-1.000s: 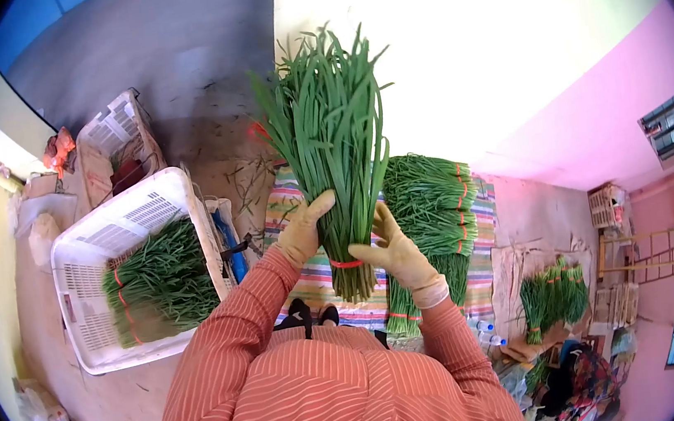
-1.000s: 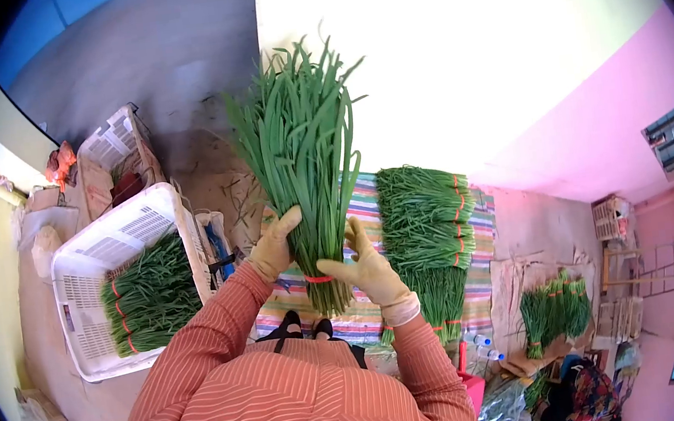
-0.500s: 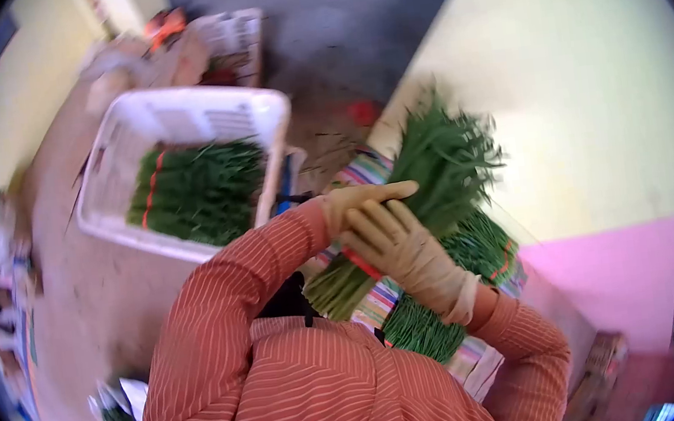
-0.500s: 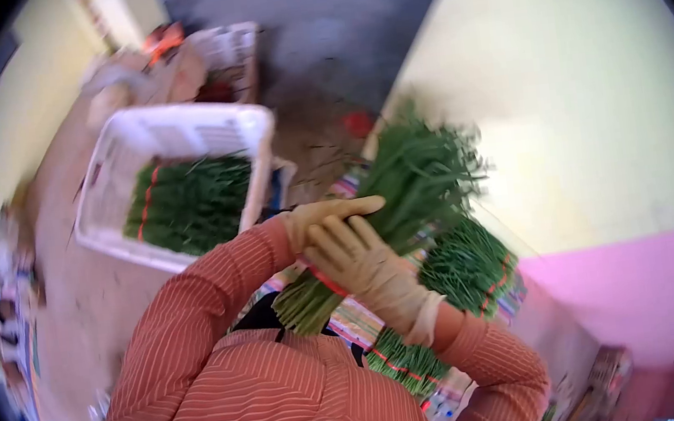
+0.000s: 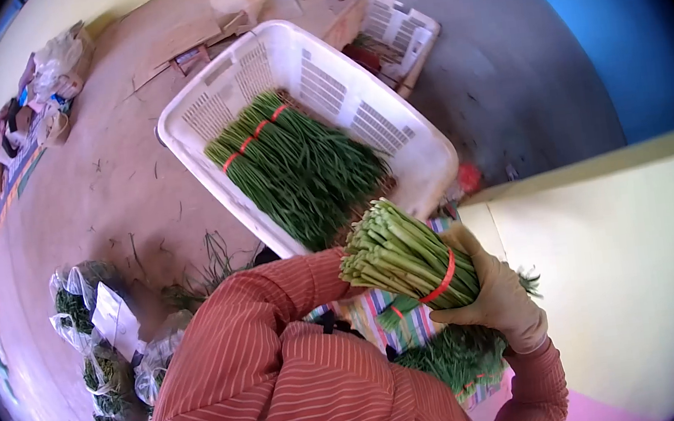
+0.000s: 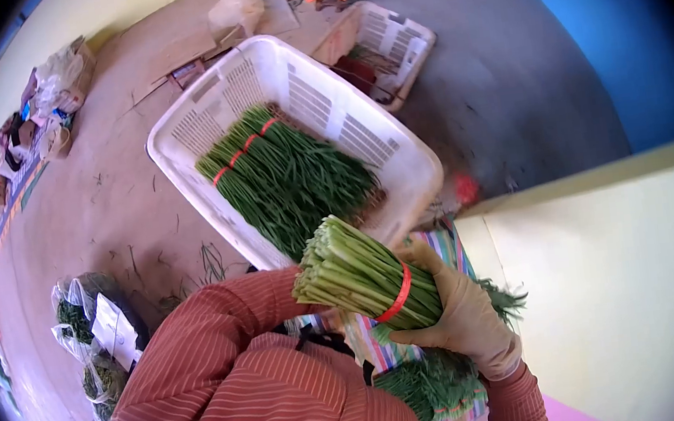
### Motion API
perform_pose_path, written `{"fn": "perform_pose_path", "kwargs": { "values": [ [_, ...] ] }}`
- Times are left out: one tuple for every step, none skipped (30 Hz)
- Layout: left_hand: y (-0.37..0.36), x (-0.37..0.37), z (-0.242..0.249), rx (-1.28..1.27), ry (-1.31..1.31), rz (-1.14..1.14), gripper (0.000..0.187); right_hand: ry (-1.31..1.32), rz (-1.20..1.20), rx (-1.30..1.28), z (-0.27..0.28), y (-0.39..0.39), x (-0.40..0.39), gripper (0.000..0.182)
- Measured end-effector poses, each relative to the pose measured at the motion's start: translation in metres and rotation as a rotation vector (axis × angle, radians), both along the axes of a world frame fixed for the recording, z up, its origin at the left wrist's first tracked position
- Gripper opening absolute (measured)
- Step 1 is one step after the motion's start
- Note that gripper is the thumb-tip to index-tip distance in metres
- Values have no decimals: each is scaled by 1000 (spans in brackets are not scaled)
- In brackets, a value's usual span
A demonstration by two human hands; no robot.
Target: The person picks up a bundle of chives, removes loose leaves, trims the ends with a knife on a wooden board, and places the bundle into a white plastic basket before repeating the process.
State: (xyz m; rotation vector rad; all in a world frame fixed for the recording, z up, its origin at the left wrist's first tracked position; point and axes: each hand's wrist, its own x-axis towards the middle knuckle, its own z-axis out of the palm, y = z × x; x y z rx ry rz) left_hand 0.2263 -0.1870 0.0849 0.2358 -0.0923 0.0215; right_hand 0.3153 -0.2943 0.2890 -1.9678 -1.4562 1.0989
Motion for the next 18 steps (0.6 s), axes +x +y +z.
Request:
{"fn": "perform_pose_path", "kwargs": {
  "values": [
    [22,1,-10,64,55,67,47,-63,-11,-73,-1,27,-1,93],
    [34,-1,-21,265,157,123,46,-64,4,-82,-5,53,1,93],
    [49,-3,-32,424,225,242,45,-144,30,-70,-10,80,5,92],
    [73,1,-44,527,324,326,44,-221,55,-58,-15,105,8,91],
    [102,-1,-57,696,359,393,43,-205,38,0,-16,129,10,91],
    [135,-4,-72,917,404,476,42,-198,41,-7,-23,155,14,91],
    [170,-6,-90,1235,425,547,41,-218,19,44,-31,179,18,92],
    [206,-7,-110,1583,450,596,41,-239,-4,98,-39,204,22,92],
    [242,-11,-130,1923,470,603,40,-327,10,178,-53,231,25,92],
    [273,-13,-151,2224,482,571,39,-320,7,172,-72,255,27,92],
    [302,-16,-170,2499,476,512,39,-336,-41,249,-97,280,27,91],
    [327,-20,-188,2702,469,455,38,-350,-92,328,-123,305,27,90],
    [345,-12,-208,2453,751,293,32,-484,-53,389,-149,329,25,90],
    [365,-2,-225,2178,994,143,27,-478,-57,386,-176,352,19,90],
    [379,2,-230,2296,970,180,23,-586,-96,310,-205,374,13,89],
    [388,2,-257,2519,800,356,25,-690,-135,230,-235,393,9,89],
    [398,7,-269,2449,753,-34,32,-685,-140,219,-269,409,9,89],
    [412,12,-277,2342,697,-399,41,-765,-140,306,-305,426,11,91]
  ]
}}
